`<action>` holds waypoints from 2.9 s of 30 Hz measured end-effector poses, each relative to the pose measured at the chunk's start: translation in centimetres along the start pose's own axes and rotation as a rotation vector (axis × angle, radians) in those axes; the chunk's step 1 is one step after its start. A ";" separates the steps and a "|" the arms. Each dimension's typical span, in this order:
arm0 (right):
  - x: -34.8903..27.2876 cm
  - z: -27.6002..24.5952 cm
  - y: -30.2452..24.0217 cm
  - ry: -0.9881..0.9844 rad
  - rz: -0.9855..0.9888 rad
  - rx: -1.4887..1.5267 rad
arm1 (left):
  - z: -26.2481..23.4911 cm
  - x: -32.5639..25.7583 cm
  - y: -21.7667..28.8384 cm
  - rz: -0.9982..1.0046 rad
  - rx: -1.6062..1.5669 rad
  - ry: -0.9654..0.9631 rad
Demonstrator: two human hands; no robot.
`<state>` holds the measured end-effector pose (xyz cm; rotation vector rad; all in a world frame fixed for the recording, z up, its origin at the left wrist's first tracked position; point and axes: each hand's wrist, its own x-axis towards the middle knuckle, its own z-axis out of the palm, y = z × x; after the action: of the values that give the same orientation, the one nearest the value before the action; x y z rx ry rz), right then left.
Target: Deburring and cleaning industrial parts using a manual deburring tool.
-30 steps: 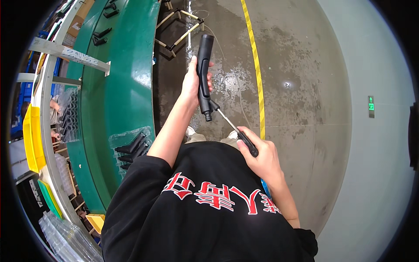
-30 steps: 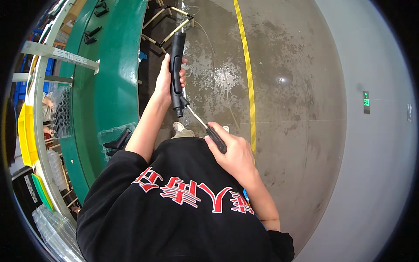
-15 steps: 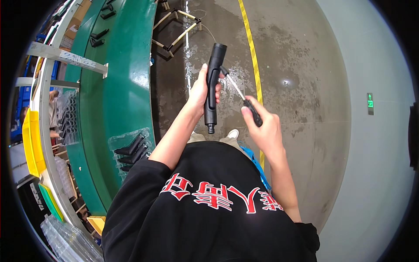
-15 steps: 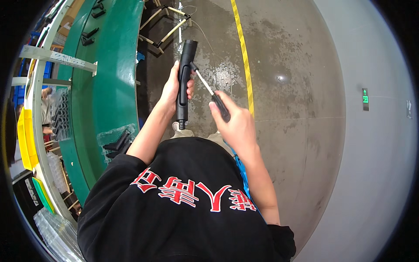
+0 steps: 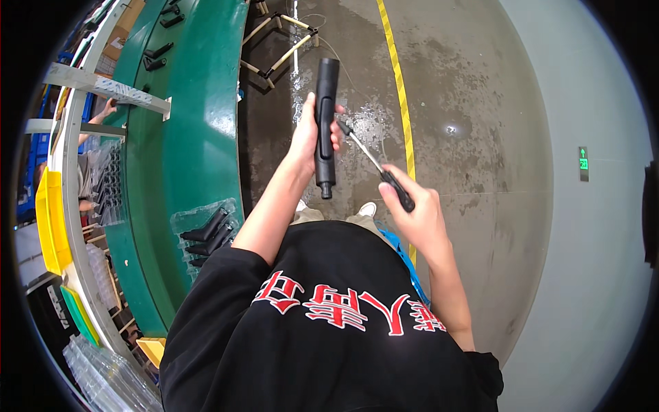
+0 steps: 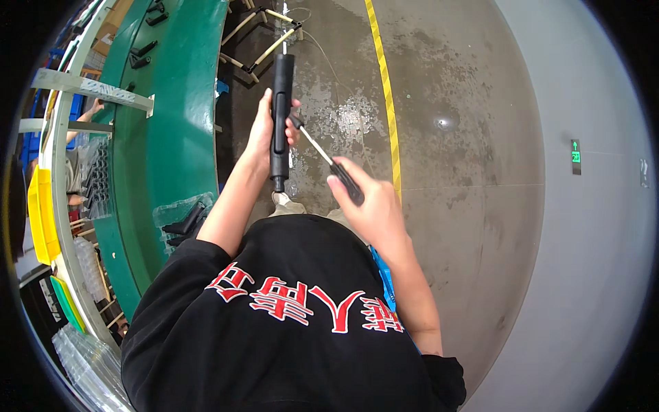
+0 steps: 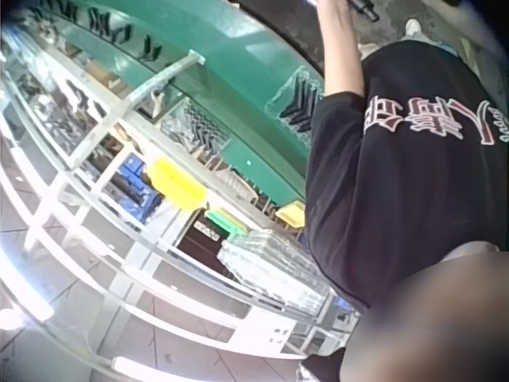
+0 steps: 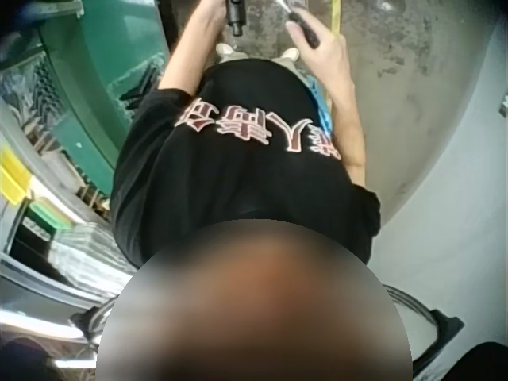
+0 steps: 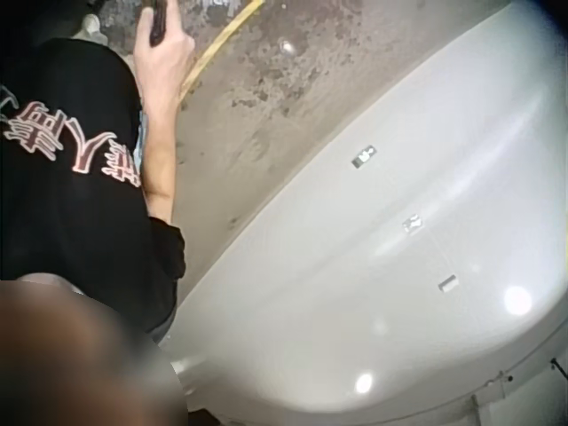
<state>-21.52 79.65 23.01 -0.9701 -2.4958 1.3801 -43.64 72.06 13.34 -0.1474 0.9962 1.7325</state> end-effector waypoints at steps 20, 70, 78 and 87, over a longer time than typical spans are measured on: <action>-0.9 1.2 -0.3 -0.008 -0.034 0.046 | -2.5 1.4 0.6 0.008 -0.076 -0.220; -3.1 1.9 1.2 -0.162 -0.150 0.003 | -5.0 -0.1 3.2 0.267 0.101 0.303; -4.3 2.6 1.5 -0.129 -0.170 0.009 | -4.6 1.4 2.8 0.245 0.100 0.380; -4.4 2.1 0.9 -0.134 -0.089 -0.115 | -4.3 0.9 2.6 0.288 0.153 0.397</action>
<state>-18.48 75.84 21.92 -0.7992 -2.7067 1.3298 -47.67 69.64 11.54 -0.2667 1.4965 1.9199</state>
